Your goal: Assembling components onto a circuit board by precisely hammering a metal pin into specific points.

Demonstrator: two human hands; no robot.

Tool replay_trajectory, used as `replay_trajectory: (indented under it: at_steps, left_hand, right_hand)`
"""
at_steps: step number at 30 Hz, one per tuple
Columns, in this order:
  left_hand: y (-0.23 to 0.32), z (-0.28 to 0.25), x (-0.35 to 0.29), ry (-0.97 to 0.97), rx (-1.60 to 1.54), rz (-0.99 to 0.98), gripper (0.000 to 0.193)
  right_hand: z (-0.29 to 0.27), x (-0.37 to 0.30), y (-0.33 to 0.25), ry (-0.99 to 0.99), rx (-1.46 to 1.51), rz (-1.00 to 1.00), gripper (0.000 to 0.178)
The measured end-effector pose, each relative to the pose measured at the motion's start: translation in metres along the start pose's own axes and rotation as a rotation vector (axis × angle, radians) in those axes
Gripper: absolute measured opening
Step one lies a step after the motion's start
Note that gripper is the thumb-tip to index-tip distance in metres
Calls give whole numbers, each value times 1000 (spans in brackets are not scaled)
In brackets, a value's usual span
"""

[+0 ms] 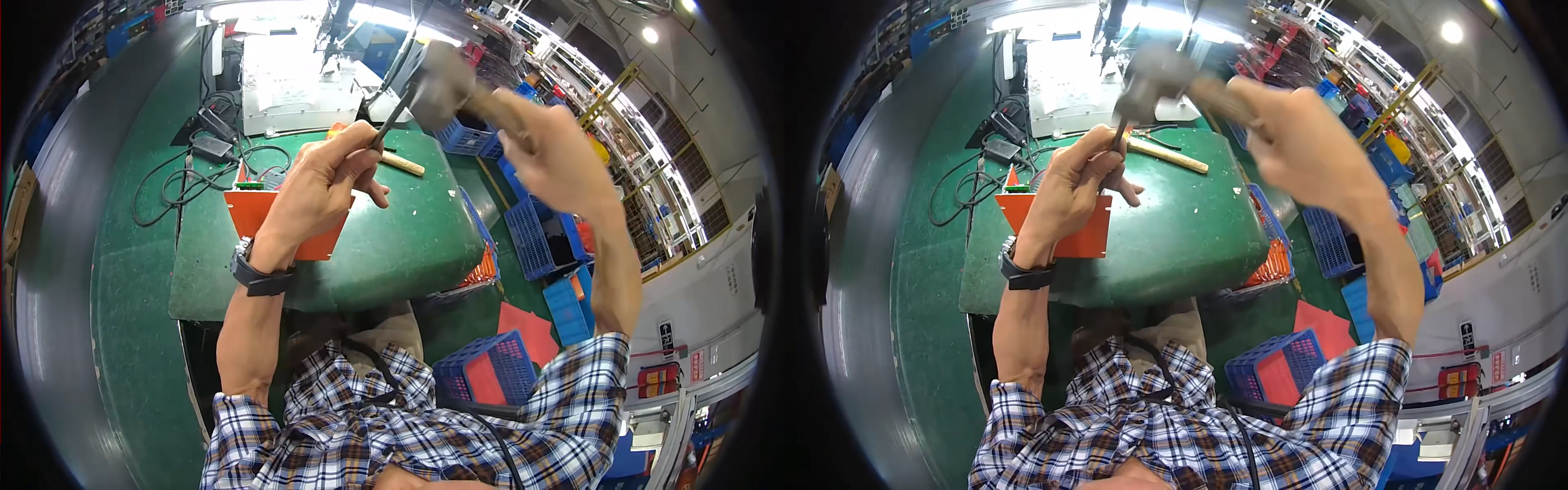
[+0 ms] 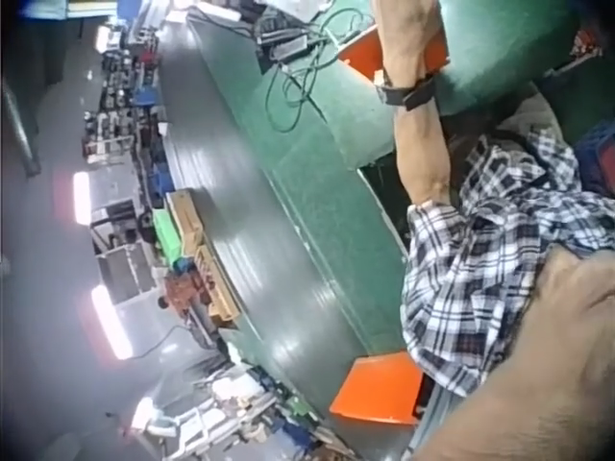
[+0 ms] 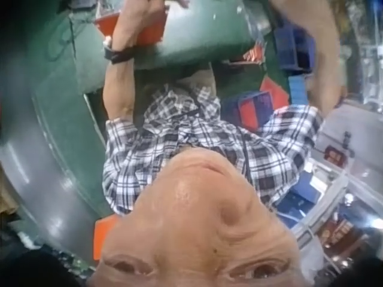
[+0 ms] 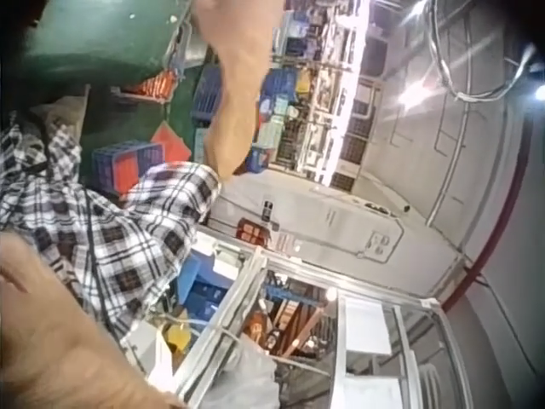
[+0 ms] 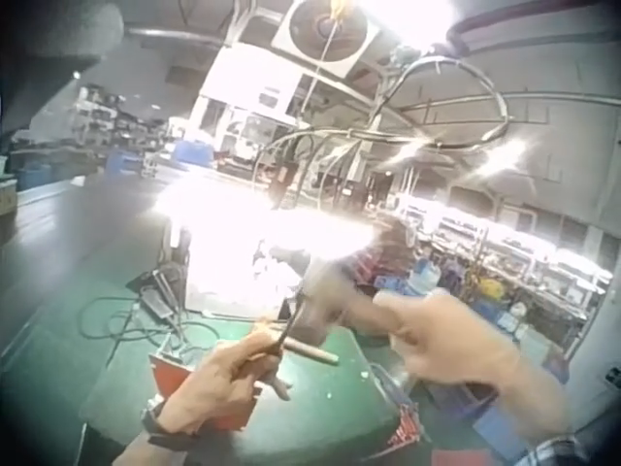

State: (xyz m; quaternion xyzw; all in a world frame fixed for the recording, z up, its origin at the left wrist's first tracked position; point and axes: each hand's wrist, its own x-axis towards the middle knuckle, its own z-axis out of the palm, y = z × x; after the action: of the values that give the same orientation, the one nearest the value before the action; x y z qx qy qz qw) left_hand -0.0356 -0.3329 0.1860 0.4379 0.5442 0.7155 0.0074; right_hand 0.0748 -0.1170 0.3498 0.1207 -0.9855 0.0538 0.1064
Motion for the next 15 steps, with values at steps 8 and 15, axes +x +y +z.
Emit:
replay_trajectory:
  at_steps: [8, 15]
  left_hand:
    - [1, -11, -8, -31, 71, 7, 4]
    - [10, -3, -6, -45, 42, -46, 9]
  right_hand:
    - [33, 2, -24, 82, 30, -31, 18]
    - [33, 3, -17, 359, 511, -50, 41]
